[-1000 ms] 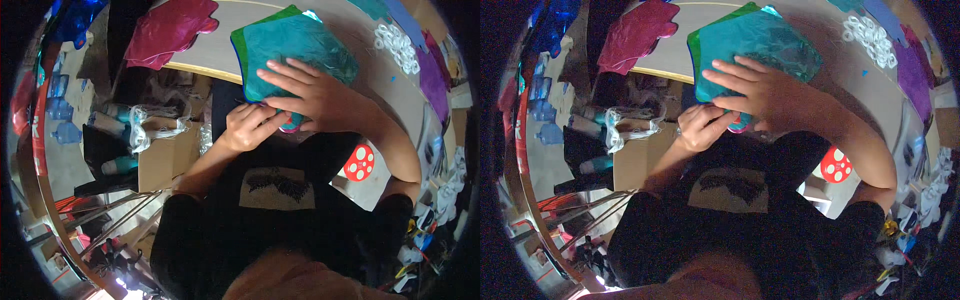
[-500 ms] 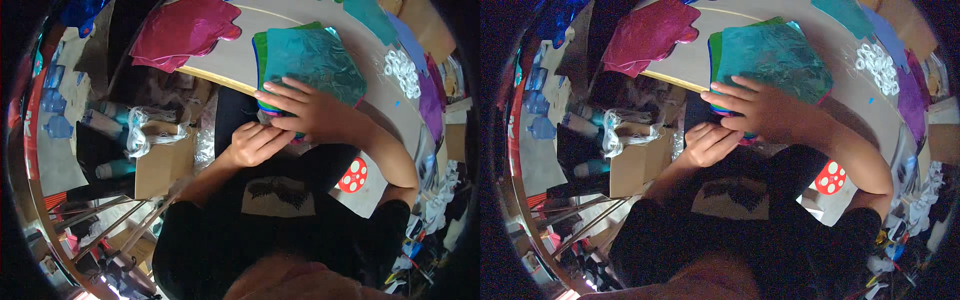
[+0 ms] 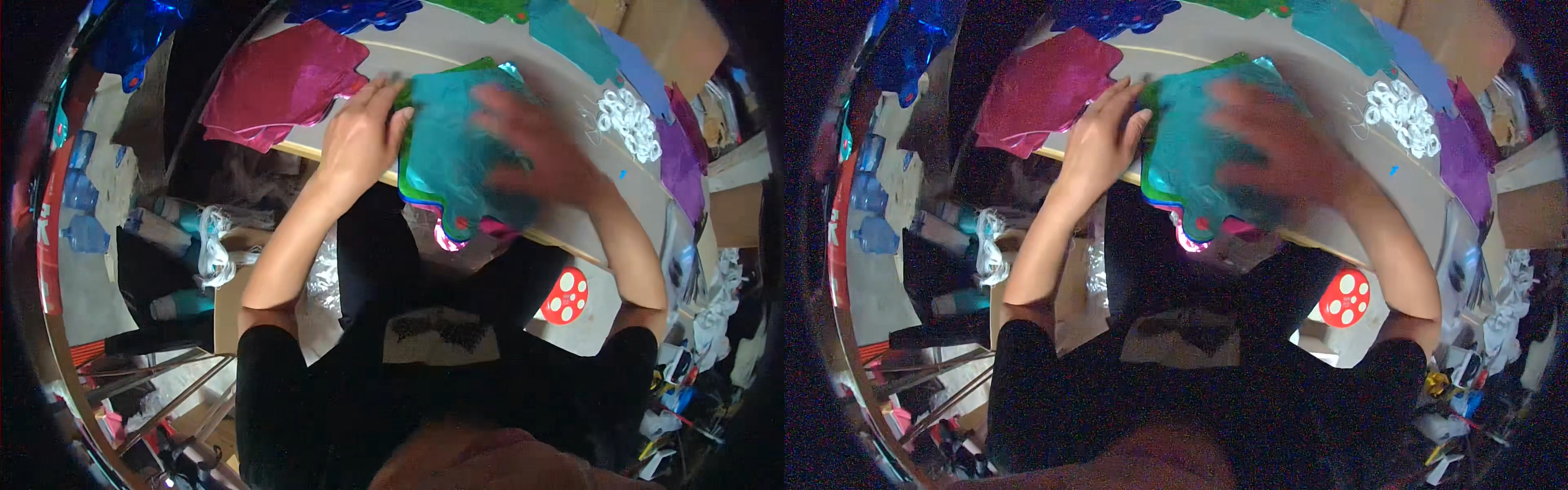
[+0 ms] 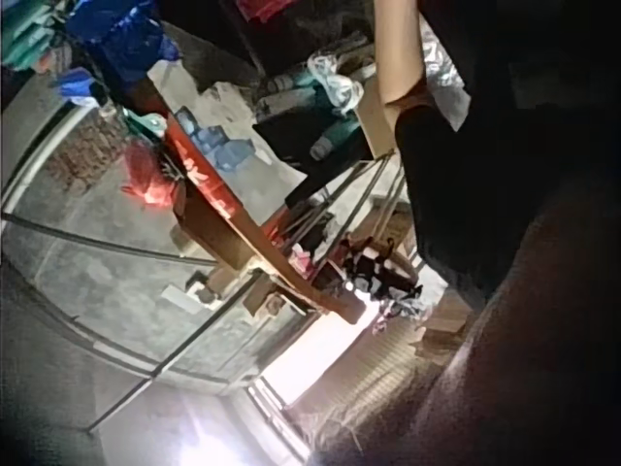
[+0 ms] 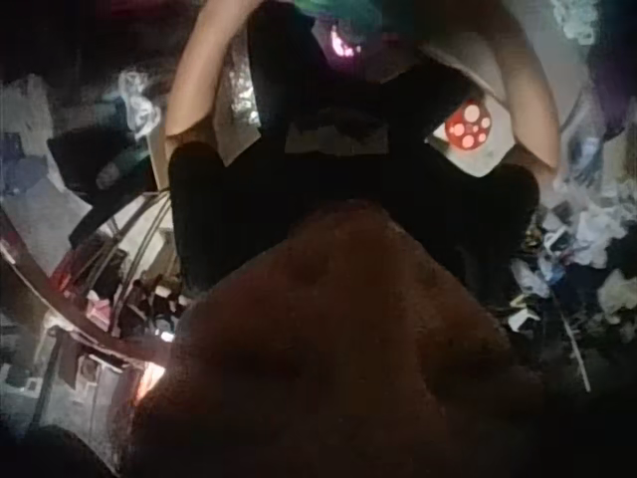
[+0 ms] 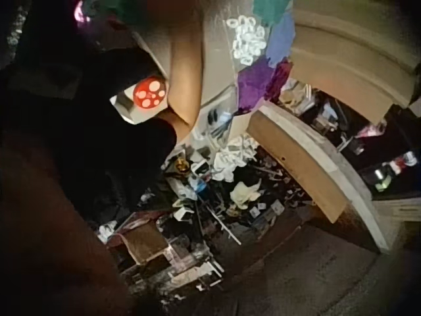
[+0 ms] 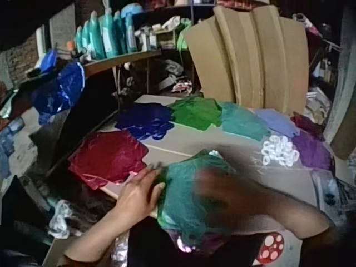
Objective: Packaging decorative foil sheets into plastic pouches and organizing them.
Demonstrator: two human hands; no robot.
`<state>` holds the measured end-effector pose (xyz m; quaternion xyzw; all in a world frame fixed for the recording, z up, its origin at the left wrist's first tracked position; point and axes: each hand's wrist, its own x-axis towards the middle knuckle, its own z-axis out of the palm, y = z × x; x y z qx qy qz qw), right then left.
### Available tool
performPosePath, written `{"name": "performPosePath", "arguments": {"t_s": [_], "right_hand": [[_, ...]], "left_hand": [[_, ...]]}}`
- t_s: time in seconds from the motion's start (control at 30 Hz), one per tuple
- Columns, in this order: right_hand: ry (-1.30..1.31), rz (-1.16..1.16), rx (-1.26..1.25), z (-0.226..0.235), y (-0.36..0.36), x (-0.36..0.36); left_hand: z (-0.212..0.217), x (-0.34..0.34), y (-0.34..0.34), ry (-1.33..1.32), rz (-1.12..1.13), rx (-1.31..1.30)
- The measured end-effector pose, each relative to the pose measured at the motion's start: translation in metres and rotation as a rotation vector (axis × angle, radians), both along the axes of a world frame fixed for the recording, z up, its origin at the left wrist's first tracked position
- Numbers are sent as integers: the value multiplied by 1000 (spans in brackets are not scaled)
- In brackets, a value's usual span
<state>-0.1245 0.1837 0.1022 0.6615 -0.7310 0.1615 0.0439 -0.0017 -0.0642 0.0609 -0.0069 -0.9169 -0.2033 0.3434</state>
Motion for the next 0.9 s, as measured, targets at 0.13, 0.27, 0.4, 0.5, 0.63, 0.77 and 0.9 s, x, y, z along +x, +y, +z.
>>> {"name": "performPosePath", "arguments": {"t_s": [0.13,0.27,0.4,0.5,0.63,0.77,0.9], "right_hand": [[53,-264,81,-36,34,-53],[8,-195,181,-40,20,-54],[50,-149,157,-41,9,-57],[17,-136,151,-36,1,-58],[6,-149,151,-36,2,-59],[93,-204,120,-33,16,-56],[-114,-213,-77,-5,65,-77]], "left_hand": [[-5,-18,3,-117,-5,115],[-10,-20,2,-95,18,78],[-13,-22,1,-123,14,102],[-14,-24,-3,-105,3,88],[-9,-27,-2,-64,-30,46],[13,-30,23,43,-69,-124],[56,-28,34,-7,-141,-208]]}}
